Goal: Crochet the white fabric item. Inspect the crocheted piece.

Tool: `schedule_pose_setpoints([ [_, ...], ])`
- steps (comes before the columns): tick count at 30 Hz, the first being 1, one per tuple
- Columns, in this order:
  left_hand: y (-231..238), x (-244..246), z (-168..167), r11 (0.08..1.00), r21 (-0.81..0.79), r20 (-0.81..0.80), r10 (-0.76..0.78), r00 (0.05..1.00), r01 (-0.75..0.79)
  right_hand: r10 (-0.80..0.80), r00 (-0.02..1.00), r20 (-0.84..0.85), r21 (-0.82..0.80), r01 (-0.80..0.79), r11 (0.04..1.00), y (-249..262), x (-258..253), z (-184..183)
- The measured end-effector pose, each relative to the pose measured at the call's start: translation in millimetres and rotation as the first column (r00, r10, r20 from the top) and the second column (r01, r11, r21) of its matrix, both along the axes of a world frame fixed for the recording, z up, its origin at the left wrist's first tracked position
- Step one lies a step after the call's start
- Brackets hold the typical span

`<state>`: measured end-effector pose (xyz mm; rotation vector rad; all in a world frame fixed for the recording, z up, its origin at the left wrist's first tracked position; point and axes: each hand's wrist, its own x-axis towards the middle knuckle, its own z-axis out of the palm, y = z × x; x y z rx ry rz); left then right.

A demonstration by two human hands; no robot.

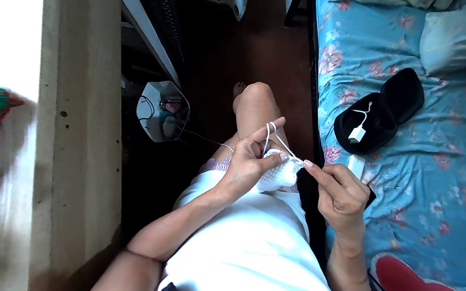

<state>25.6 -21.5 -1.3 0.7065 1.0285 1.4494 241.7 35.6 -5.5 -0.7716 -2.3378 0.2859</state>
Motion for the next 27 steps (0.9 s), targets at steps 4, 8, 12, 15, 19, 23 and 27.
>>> schedule_pose_setpoints([
  [4,0.0,1.0,0.1,1.000,0.006,-0.041,0.021,0.999,-0.021,-0.047,0.998,0.047,0.103,0.042,0.994,-3.5,-3.0,2.1],
  [8,-0.3,0.1,-0.6,0.999,0.025,-0.111,0.037,0.993,-0.034,-0.076,0.994,0.074,0.154,0.064,0.986,-6.4,-7.0,2.2],
  [12,-1.1,-0.3,-1.2,0.999,0.012,-0.115,0.042,0.993,-0.040,-0.082,0.993,0.083,0.161,0.068,0.985,-7.5,-6.3,4.4],
  [15,-1.1,-1.0,-0.6,0.999,0.032,-0.124,0.039,0.991,-0.035,-0.075,0.995,0.072,0.144,0.064,0.987,-7.5,-6.4,4.0],
  [19,-1.0,-2.3,-1.5,0.999,0.045,-0.122,0.037,0.992,-0.031,-0.065,0.996,0.058,0.136,0.057,0.989,-7.3,-8.3,0.9],
  [23,-0.9,-1.8,-2.2,1.000,0.007,-0.096,0.007,0.995,-0.006,-0.066,0.997,0.036,0.129,0.061,0.990,-10.1,-11.5,-4.0],
  [27,-1.1,-2.8,-2.8,0.999,-0.029,0.053,-0.015,0.998,0.016,-0.028,0.997,-0.075,-0.002,0.028,1.000,-10.4,-11.4,-7.5],
])
